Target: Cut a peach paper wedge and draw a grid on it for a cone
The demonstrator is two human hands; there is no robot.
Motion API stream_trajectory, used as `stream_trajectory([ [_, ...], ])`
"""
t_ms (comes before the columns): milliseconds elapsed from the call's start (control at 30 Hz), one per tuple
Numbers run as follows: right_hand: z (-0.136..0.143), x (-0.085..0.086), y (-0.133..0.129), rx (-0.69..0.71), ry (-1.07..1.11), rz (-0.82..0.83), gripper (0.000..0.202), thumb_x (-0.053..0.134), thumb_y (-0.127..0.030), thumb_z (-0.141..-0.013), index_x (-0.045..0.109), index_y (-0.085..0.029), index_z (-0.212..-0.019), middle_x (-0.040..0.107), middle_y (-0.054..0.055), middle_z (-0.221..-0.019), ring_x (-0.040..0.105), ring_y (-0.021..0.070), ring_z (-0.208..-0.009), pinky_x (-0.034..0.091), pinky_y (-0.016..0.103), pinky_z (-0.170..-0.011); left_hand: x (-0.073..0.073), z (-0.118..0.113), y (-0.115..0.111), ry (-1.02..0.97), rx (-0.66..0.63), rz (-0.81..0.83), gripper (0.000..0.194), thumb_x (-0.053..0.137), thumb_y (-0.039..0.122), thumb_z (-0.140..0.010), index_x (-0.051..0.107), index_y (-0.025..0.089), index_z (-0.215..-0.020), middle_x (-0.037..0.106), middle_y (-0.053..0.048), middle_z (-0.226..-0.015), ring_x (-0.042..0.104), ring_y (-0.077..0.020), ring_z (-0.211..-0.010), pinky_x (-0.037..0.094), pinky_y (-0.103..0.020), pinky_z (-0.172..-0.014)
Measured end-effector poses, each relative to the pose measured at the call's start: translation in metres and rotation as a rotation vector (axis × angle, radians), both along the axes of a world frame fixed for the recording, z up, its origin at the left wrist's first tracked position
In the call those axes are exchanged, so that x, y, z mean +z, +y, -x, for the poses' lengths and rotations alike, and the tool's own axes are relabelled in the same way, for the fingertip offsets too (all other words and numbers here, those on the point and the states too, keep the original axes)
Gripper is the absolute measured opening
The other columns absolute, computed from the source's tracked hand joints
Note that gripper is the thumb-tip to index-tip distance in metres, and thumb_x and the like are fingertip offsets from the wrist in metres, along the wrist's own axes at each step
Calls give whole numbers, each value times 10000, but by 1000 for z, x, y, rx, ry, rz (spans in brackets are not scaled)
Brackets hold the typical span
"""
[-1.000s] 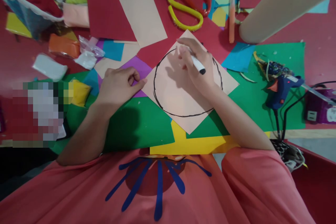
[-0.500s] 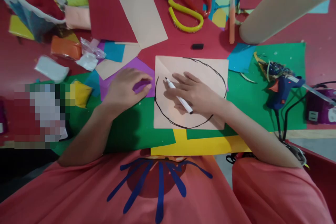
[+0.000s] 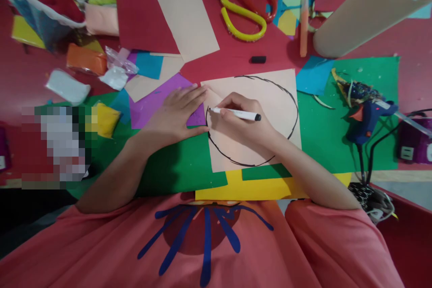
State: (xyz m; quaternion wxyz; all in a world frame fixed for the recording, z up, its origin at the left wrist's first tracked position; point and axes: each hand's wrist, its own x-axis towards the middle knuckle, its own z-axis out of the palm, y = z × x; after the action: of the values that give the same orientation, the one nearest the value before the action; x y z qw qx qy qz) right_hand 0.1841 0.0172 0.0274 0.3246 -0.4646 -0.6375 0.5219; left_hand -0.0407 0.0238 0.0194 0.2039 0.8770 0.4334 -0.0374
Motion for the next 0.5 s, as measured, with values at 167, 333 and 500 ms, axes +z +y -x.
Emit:
stream_trajectory([
  [167,-2,-1,-4,69,-99,-7,170,605,-300,-862,703,-180,-932,748,37,-893,677,158,-776,503,267,-664,3,-1,-1,28,0,16,813,443,618,-918,209,131,-1526,224,-138,-1610,174,-304,-1496,122,-450,-1210],
  [333,0,4,-4,100,-131,-18,164,600,-298,-867,706,-186,-922,755,31,-881,688,160,-771,512,265,-668,-1,0,-1,11,-9,-21,852,466,651,-894,234,117,-1517,254,-144,-1600,196,-299,-1490,154,-443,-1202],
  [500,-2,-6,1,1,-148,-112,213,591,-358,-884,701,-182,-935,737,41,-865,668,160,-751,509,272,-649,-2,1,-1,-7,-6,-22,828,473,633,-898,237,137,-1517,263,-147,-1596,195,-308,-1490,146,-451,-1204],
])
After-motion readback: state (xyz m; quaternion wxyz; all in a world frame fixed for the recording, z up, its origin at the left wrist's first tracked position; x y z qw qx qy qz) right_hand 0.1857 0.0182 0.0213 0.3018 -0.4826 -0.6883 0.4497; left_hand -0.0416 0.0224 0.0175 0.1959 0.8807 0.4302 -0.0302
